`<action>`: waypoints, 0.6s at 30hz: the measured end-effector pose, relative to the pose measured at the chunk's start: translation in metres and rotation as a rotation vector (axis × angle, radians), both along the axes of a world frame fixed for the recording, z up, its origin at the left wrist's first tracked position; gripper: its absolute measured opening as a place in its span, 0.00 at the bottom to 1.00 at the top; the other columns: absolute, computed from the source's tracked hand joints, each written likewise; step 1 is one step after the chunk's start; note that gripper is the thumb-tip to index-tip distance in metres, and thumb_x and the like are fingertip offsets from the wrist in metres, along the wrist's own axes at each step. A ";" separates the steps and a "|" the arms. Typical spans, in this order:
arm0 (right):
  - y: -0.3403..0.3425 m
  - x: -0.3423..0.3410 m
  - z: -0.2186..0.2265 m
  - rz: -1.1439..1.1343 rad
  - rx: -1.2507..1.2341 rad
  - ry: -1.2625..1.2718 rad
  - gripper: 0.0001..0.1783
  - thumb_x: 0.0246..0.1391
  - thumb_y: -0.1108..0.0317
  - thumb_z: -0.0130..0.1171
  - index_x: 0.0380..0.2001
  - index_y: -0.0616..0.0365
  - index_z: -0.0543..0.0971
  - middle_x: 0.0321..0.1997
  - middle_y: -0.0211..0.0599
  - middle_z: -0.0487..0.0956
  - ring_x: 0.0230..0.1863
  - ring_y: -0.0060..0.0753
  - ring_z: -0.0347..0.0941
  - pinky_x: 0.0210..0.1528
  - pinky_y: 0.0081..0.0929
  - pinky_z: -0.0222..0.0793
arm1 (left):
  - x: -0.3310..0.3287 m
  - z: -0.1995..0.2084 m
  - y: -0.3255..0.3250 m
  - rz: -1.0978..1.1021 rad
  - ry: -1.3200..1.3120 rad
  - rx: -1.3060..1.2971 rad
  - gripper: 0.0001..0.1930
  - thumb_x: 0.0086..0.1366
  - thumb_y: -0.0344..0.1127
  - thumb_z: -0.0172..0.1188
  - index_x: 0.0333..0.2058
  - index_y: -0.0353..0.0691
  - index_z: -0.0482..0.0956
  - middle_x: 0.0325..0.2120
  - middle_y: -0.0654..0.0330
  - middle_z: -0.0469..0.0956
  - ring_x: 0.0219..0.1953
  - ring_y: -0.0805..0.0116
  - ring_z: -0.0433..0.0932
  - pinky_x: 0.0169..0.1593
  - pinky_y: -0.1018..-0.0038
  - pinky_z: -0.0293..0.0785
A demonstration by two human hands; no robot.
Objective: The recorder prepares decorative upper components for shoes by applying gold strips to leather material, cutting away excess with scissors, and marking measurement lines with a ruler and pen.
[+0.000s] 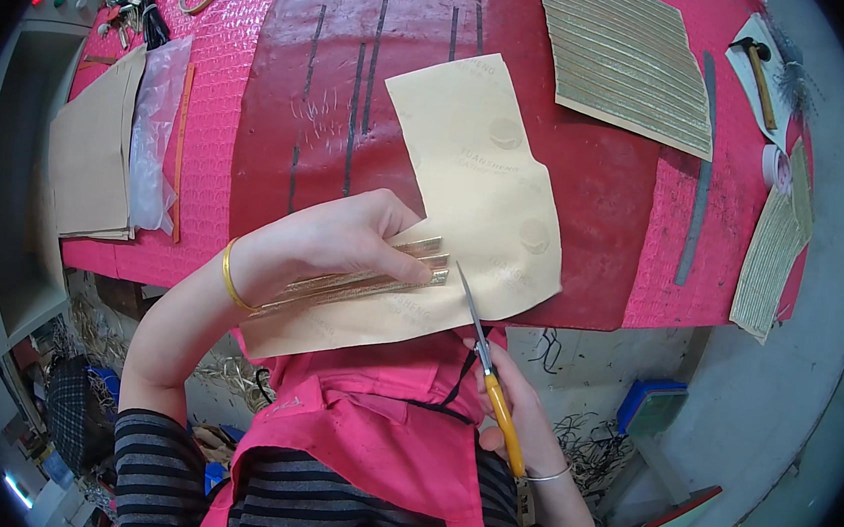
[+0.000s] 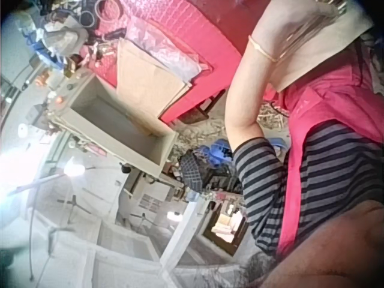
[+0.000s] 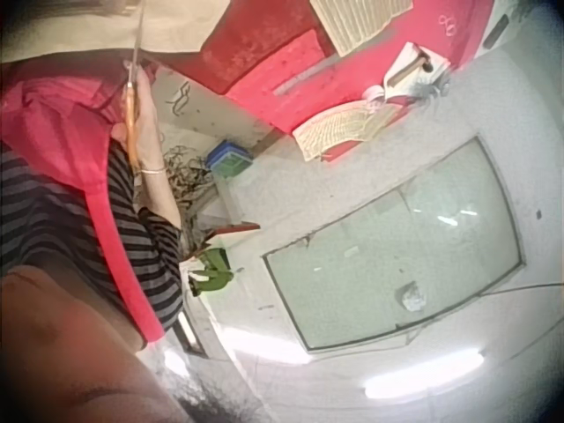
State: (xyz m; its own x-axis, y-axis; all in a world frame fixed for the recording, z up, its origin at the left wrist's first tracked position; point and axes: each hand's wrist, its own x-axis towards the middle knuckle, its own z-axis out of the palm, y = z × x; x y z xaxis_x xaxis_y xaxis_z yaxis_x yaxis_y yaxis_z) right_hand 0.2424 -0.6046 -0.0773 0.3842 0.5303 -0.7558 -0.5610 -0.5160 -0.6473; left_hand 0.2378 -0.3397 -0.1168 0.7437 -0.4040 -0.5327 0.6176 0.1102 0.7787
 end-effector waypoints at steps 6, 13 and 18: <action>0.004 0.004 0.007 0.148 -0.107 0.089 0.70 0.14 0.17 0.50 0.56 0.64 0.58 0.31 0.23 0.61 0.26 0.12 0.55 0.26 0.11 0.51 | -0.001 -0.001 0.002 -0.012 -0.028 -0.019 0.09 0.54 0.30 0.60 0.31 0.29 0.78 0.24 0.67 0.76 0.27 0.83 0.70 0.32 0.82 0.67; 0.011 0.005 0.008 0.133 0.039 -0.033 0.71 0.17 0.17 0.48 0.58 0.66 0.54 0.35 0.24 0.60 0.30 0.14 0.54 0.29 0.12 0.51 | -0.002 0.001 0.002 -0.011 0.009 -0.034 0.09 0.54 0.29 0.60 0.31 0.28 0.78 0.24 0.66 0.77 0.26 0.83 0.70 0.32 0.82 0.67; 0.015 0.005 0.006 0.157 0.036 -0.030 0.72 0.16 0.17 0.48 0.58 0.66 0.54 0.35 0.24 0.60 0.31 0.15 0.54 0.30 0.13 0.51 | -0.001 0.001 0.002 -0.010 0.018 -0.048 0.09 0.54 0.29 0.60 0.32 0.29 0.78 0.24 0.67 0.77 0.26 0.83 0.70 0.32 0.82 0.67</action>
State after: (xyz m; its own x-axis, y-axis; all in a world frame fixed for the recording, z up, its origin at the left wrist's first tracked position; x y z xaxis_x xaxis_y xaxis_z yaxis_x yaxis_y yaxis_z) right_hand 0.2475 -0.5900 -0.0710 0.3167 0.6122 -0.7245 -0.4553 -0.5719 -0.6823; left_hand 0.2364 -0.3380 -0.1153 0.7297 -0.4370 -0.5258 0.6329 0.1407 0.7614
